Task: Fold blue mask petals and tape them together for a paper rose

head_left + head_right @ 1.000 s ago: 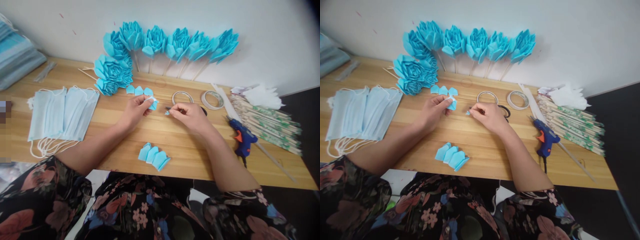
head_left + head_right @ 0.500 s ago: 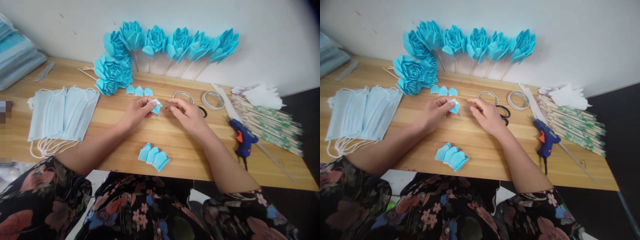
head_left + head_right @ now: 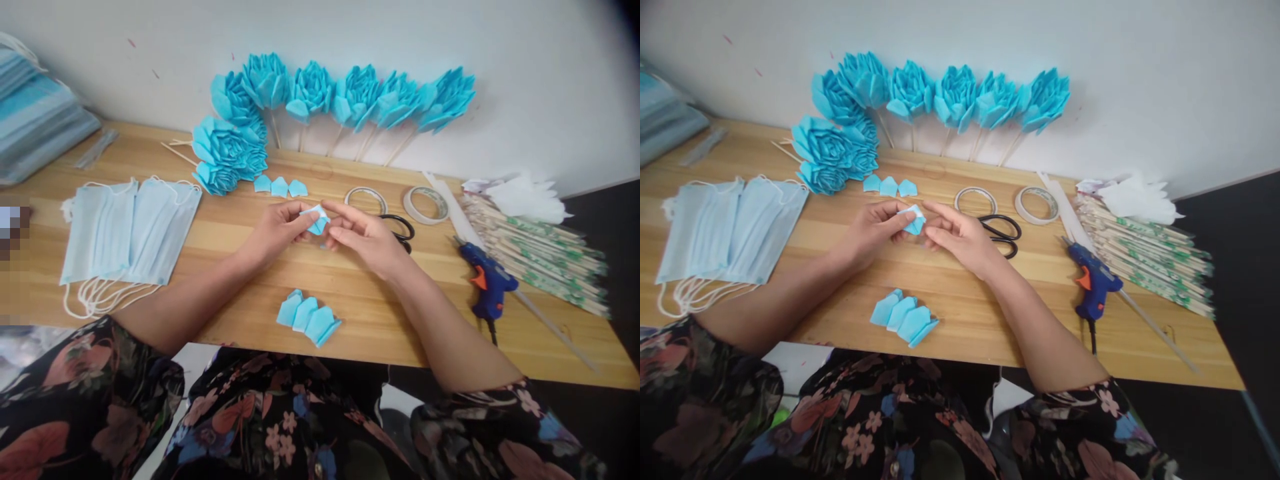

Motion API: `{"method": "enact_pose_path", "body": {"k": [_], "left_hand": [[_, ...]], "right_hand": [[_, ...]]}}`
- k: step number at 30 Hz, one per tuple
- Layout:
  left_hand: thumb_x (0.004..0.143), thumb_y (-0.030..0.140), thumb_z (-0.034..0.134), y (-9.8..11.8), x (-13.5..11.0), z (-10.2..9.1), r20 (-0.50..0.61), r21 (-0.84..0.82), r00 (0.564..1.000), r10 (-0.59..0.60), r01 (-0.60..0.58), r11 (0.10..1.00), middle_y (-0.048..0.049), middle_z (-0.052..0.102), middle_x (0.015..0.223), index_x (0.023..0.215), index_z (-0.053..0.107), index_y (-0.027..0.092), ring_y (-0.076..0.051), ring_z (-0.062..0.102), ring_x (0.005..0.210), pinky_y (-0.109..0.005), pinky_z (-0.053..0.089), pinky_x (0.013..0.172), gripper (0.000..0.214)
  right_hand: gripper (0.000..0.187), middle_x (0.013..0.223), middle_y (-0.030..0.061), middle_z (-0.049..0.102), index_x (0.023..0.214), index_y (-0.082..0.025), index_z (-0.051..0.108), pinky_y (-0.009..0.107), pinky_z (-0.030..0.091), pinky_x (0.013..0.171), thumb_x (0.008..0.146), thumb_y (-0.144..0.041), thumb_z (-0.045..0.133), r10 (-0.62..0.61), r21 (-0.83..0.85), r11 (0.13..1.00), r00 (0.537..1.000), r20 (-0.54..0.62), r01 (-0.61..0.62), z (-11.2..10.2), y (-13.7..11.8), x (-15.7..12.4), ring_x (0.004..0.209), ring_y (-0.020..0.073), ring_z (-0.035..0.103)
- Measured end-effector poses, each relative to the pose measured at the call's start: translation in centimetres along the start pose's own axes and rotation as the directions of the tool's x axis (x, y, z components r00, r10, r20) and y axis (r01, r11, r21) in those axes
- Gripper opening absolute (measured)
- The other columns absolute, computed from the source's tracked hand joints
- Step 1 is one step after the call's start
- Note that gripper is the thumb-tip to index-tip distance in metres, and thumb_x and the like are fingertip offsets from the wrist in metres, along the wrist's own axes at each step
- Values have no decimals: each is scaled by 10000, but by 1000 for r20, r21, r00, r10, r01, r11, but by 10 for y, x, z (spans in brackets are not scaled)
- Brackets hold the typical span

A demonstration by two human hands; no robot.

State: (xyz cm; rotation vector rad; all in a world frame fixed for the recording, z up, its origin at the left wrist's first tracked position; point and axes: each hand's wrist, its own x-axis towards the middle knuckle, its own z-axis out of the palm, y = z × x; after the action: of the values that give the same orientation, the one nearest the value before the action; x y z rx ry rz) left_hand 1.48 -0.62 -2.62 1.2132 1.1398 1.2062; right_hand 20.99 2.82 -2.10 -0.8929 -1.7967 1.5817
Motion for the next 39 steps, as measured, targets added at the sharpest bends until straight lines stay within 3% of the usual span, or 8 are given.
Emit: {"method": "enact_pose_path", "body": {"k": [6, 11, 14, 20, 26, 31, 36, 39], "left_hand": [[782, 456, 739, -1, 3, -3, -78, -11, 997, -4, 3, 1000, 18, 557, 581, 716, 674, 162, -78, 453, 527, -214, 357, 506, 308], [770, 463, 740, 1, 1, -1, 1, 8, 1000, -26, 26, 1000, 27, 561, 591, 754, 676, 154, -71, 456, 528, -203, 355, 504, 316], [770, 446, 739, 4, 0, 0, 34, 19, 999, -26, 25, 999, 33, 551, 579, 746, 663, 148, -66, 451, 522, -195, 345, 498, 309], [792, 425, 719, 5, -2, 2, 62, 25, 998, 12, -14, 1000, 35, 540, 560, 761, 671, 145, -66, 447, 508, -200, 345, 496, 286], [794, 380, 718, 1, 3, -3, -37, 18, 999, 20, -19, 1000, 42, 523, 532, 754, 674, 147, -55, 411, 463, -194, 301, 451, 240], [807, 372, 710, 0, 6, -7, -98, -21, 995, 5, -7, 1000, 37, 532, 526, 733, 655, 144, -54, 422, 461, -182, 309, 446, 246], [808, 441, 735, 2, 0, -2, 5, -33, 1000, -1, 1, 999, 29, 573, 554, 759, 661, 149, -56, 468, 468, -179, 361, 462, 305], [777, 491, 766, 4, -2, 0, 103, -36, 995, -4, 8, 999, 17, 611, 577, 821, 687, 148, -65, 496, 462, -188, 374, 447, 354]], "right_hand": [[332, 715, 16, 722, 1110, -182, 756, 277, 474, 578, 950, -422, 592, 14, -330, 944, 1000, -7, -16, -17, -14, -7, 548, 117, 602], [306, 863, 53, 792, 969, -199, 778, 333, 522, 764, 982, -379, 531, -109, -603, 798, 989, -102, 26, -20, -19, -8, 823, 204, 722], [339, 1070, 63, 794, 1173, -216, 736, 371, 547, 875, 931, -417, 611, -80, -475, 879, 993, -86, 30, -13, -15, -6, 986, 233, 730], [780, 1458, 83, 609, 1459, -271, 535, 427, 555, 975, 746, -433, 807, -67, -244, 967, 998, 1, 66, 10, 4, 1, 1254, 289, 631], [431, 843, 43, 775, 1253, -176, 698, 331, 568, 702, 861, -352, 660, 41, -216, 976, 999, -6, -41, 2, 3, -2, 663, 161, 696], [279, 882, 52, 783, 1106, -191, 758, 335, 558, 750, 871, -269, 630, 31, -433, 901, 999, -12, -33, -17, -7, -6, 768, 179, 716], [677, 1389, 86, 655, 1460, -273, 535, 405, 564, 968, 808, -276, 720, -60, -252, 966, 998, -37, 49, -3, 1, -2, 1271, 267, 625], [834, 1397, 80, 639, 1537, -313, 418, 384, 599, 888, 782, -324, 774, -32, -113, 993, 998, 61, 39, 8, 6, 0, 1200, 258, 661]]}}
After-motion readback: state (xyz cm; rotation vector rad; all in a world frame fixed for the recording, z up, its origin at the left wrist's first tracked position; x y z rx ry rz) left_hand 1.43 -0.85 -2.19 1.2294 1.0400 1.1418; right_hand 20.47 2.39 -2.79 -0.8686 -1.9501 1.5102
